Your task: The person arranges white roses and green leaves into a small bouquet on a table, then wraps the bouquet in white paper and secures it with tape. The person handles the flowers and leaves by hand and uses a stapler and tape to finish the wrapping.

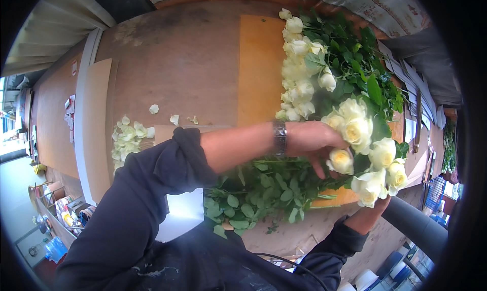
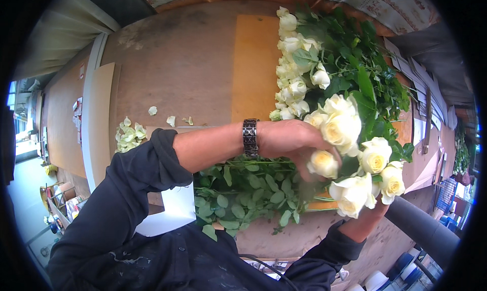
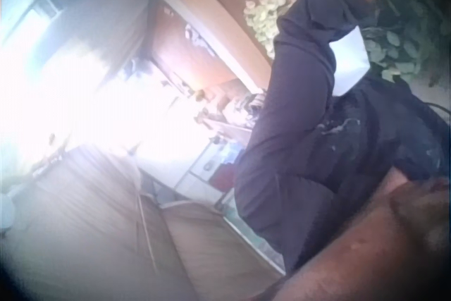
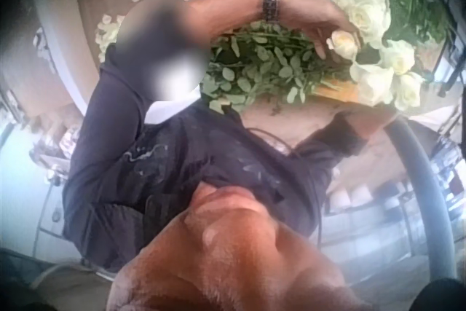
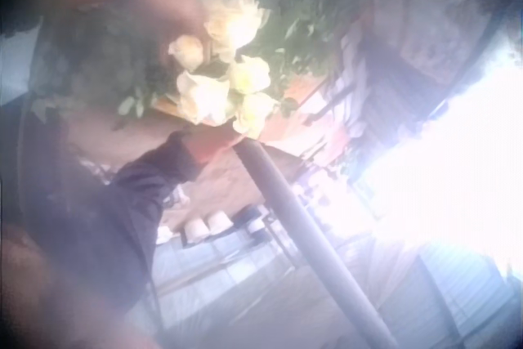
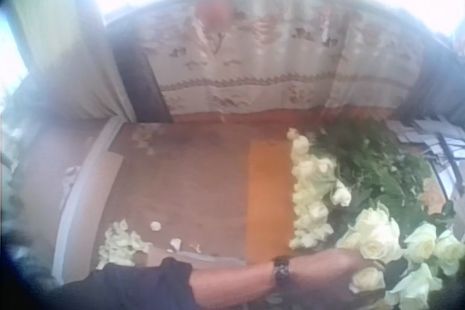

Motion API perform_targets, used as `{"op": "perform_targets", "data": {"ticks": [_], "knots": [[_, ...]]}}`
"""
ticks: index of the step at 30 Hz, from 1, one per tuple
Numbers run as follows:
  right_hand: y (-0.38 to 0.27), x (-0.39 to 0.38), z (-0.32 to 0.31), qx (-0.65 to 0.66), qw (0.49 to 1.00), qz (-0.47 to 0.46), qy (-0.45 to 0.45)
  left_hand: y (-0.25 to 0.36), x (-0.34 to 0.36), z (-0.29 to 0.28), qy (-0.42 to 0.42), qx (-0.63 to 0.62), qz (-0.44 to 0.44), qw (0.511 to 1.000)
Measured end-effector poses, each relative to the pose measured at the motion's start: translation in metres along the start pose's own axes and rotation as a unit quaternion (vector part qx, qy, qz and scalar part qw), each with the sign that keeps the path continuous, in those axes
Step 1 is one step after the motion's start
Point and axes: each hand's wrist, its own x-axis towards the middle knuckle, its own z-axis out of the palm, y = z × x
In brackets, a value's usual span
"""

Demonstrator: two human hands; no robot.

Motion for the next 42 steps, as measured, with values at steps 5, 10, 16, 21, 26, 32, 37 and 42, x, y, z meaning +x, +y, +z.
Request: {"op": "perform_targets", "data": {"ticks": [5, 10, 16, 21, 26, 32, 37, 42], "knots": [[-0.010, 0.014, 0.026, -0.001, 0.999, -0.021, -0.045, -0.015, -0.023, -0.052, 0.151, 0.045, -0.108, 0.981], [-0.044, 0.030, 0.075, -0.045, 0.989, -0.067, -0.122, -0.014, -0.024, -0.088, 0.305, 0.223, -0.071, 0.923], [-0.085, 0.036, 0.112, -0.115, 0.975, -0.097, -0.161, 0.020, 0.002, -0.072, 0.195, 0.426, 0.140, 0.873], [-0.082, 0.039, 0.120, -0.101, 0.974, -0.080, -0.188, 0.025, 0.043, -0.051, 0.069, 0.644, 0.015, 0.762], [-0.080, 0.042, 0.111, -0.105, 0.974, -0.109, -0.170, -0.007, 0.081, -0.052, 0.047, 0.730, -0.064, 0.679], [-0.062, 0.045, 0.104, -0.160, 0.961, -0.155, -0.164, -0.043, 0.122, -0.061, 0.145, 0.774, -0.008, 0.617], [-0.019, 0.032, 0.068, 0.344, 0.936, 0.018, 0.077, -0.055, 0.115, -0.068, 0.216, 0.711, -0.066, 0.666], [-0.032, 0.053, -0.061, 0.834, 0.541, 0.072, -0.079, -0.061, 0.103, -0.082, 0.218, 0.731, -0.088, 0.641]]}}
